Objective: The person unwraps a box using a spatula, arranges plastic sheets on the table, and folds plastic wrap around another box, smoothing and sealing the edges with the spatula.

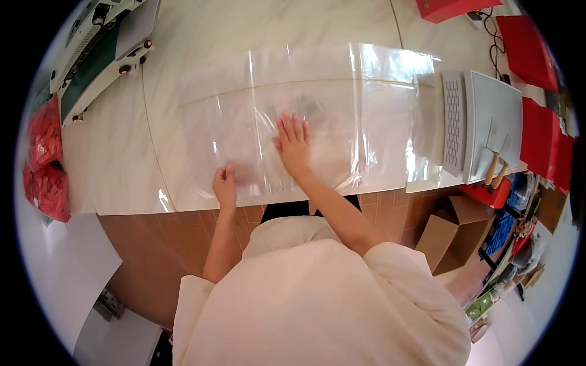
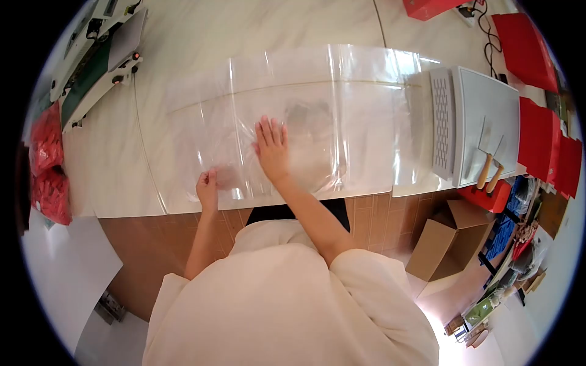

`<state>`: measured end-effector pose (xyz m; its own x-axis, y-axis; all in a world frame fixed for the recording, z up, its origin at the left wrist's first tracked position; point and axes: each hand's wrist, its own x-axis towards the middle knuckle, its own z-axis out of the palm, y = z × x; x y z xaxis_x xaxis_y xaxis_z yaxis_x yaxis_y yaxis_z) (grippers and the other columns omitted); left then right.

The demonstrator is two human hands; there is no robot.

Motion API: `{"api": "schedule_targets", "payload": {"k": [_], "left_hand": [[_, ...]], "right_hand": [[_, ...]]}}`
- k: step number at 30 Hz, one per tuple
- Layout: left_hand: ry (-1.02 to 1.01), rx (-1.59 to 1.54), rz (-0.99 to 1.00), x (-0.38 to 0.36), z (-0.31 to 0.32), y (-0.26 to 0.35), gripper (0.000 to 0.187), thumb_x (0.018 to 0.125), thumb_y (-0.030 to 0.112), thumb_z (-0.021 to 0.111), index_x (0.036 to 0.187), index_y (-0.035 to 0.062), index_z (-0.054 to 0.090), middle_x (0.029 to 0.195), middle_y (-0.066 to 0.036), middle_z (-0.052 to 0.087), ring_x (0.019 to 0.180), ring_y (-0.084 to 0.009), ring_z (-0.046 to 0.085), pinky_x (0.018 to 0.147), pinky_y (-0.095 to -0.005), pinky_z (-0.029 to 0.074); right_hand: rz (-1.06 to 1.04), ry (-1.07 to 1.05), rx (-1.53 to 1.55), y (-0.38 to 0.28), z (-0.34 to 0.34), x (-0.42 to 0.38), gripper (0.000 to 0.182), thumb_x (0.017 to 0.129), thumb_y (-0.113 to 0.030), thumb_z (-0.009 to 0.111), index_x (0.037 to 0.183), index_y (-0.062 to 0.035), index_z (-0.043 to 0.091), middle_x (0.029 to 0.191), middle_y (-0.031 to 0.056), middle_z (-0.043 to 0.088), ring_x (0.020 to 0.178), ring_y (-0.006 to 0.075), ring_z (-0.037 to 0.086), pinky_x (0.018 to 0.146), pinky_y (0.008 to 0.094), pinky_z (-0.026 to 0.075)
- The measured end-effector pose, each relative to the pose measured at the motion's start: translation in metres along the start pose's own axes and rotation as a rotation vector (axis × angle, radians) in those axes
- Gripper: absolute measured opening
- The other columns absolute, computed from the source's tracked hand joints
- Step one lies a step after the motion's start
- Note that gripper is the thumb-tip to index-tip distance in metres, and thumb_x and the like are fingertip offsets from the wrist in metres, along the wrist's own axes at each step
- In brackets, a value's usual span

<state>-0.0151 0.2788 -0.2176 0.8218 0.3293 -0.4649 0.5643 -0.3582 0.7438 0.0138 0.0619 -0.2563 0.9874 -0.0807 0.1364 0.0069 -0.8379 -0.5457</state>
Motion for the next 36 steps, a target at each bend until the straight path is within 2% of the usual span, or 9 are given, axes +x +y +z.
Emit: {"api": "schedule_targets", "payload": {"k": [2, 13, 15, 21, 26, 28, 32, 34, 36], "left_hand": [[-0.004, -0.030, 0.012, -0.003, -0.002, 0.006, 0.027, 0.095, 0.029, 0.060, 0.087, 0.0031, 0.062, 0.070, 0.002, 0.054, 0.061, -0.0056, 0.048, 0.054, -0.0216, 0.039], [0.032, -0.089, 0.003, 0.011, -0.029, -0.004, 0.028, 0.099, 0.031, 0.052, 0.093, 0.0046, 0.058, 0.078, -0.001, 0.059, 0.067, -0.0070, 0.056, 0.057, -0.0218, 0.046], [-0.006, -0.122, -0.022, 0.014, -0.028, -0.009, 0.028, 0.100, 0.031, 0.052, 0.092, 0.0047, 0.058, 0.078, -0.002, 0.060, 0.067, -0.0074, 0.057, 0.057, -0.0218, 0.046], [-0.038, -0.237, -0.050, 0.015, -0.009, -0.019, 0.026, 0.101, 0.027, 0.051, 0.089, 0.0039, 0.055, 0.076, -0.003, 0.061, 0.065, -0.0085, 0.058, 0.058, -0.0224, 0.046], [-0.062, -0.244, -0.061, 0.016, -0.005, -0.021, 0.026, 0.101, 0.027, 0.052, 0.090, 0.0039, 0.055, 0.075, -0.003, 0.061, 0.063, -0.0085, 0.057, 0.057, -0.0223, 0.046], [-0.056, -0.203, -0.050, 0.020, -0.007, -0.031, 0.025, 0.100, 0.026, 0.051, 0.091, 0.0034, 0.057, 0.074, -0.002, 0.060, 0.062, -0.0083, 0.056, 0.056, -0.0222, 0.046], [-0.067, -0.166, -0.063, 0.013, -0.007, -0.027, 0.026, 0.100, 0.026, 0.051, 0.093, 0.0020, 0.058, 0.074, -0.003, 0.060, 0.060, -0.0084, 0.055, 0.055, -0.0229, 0.045], [-0.070, -0.014, -0.025, 0.008, -0.004, -0.011, 0.027, 0.100, 0.026, 0.052, 0.094, 0.0006, 0.057, 0.073, -0.004, 0.060, 0.059, -0.0090, 0.054, 0.054, -0.0240, 0.045], [-0.034, 0.013, -0.016, 0.004, -0.005, -0.002, 0.028, 0.100, 0.026, 0.051, 0.093, 0.0000, 0.057, 0.073, -0.004, 0.059, 0.058, -0.0094, 0.054, 0.053, -0.0246, 0.045]], "right_hand": [[-0.046, 0.112, 0.056, 0.012, 0.001, 0.002, 0.036, 0.083, -0.012, 0.064, 0.119, -0.0117, 0.061, 0.138, 0.0096, 0.051, 0.129, 0.0341, 0.041, 0.107, 0.0547, 0.027], [0.417, 0.502, -0.396, 0.086, -0.091, 0.037, 0.048, 0.074, -0.030, 0.075, 0.113, -0.0078, 0.056, 0.129, 0.0158, 0.049, 0.119, 0.0353, 0.043, 0.095, 0.0507, 0.034], [0.830, 0.249, -0.122, 0.088, -0.117, 0.034, 0.046, 0.072, -0.032, 0.077, 0.104, -0.0058, 0.058, 0.119, 0.0157, 0.052, 0.116, 0.0352, 0.043, 0.096, 0.0522, 0.032], [0.669, 0.025, 0.085, 0.028, -0.151, 0.050, 0.022, 0.078, -0.023, 0.071, 0.093, -0.0108, 0.060, 0.096, 0.0071, 0.062, 0.084, 0.0273, 0.063, 0.071, 0.0392, 0.048], [0.158, -0.537, 0.694, -0.058, -0.127, 0.048, 0.027, 0.082, -0.027, 0.069, 0.099, -0.0089, 0.060, 0.102, 0.0114, 0.061, 0.089, 0.0284, 0.062, 0.076, 0.0420, 0.047], [0.168, 0.304, 0.165, -0.030, -0.071, 0.062, 0.034, 0.080, -0.028, 0.074, 0.099, -0.0041, 0.060, 0.105, 0.0136, 0.060, 0.093, 0.0274, 0.060, 0.077, 0.0403, 0.048], [0.400, 0.309, 0.042, -0.014, -0.051, 0.091, 0.042, 0.079, -0.031, 0.076, 0.102, -0.0009, 0.059, 0.105, 0.0159, 0.060, 0.094, 0.0294, 0.060, 0.080, 0.0405, 0.047], [0.676, -0.195, 0.420, -0.013, -0.043, 0.106, 0.051, 0.077, -0.032, 0.078, 0.109, 0.0012, 0.055, 0.110, 0.0175, 0.059, 0.098, 0.0330, 0.059, 0.080, 0.0441, 0.047], [0.684, -0.252, 0.559, -0.002, -0.038, 0.117, 0.048, 0.081, -0.031, 0.075, 0.110, 0.0009, 0.055, 0.113, 0.0176, 0.060, 0.098, 0.0332, 0.060, 0.079, 0.0436, 0.047]]}}
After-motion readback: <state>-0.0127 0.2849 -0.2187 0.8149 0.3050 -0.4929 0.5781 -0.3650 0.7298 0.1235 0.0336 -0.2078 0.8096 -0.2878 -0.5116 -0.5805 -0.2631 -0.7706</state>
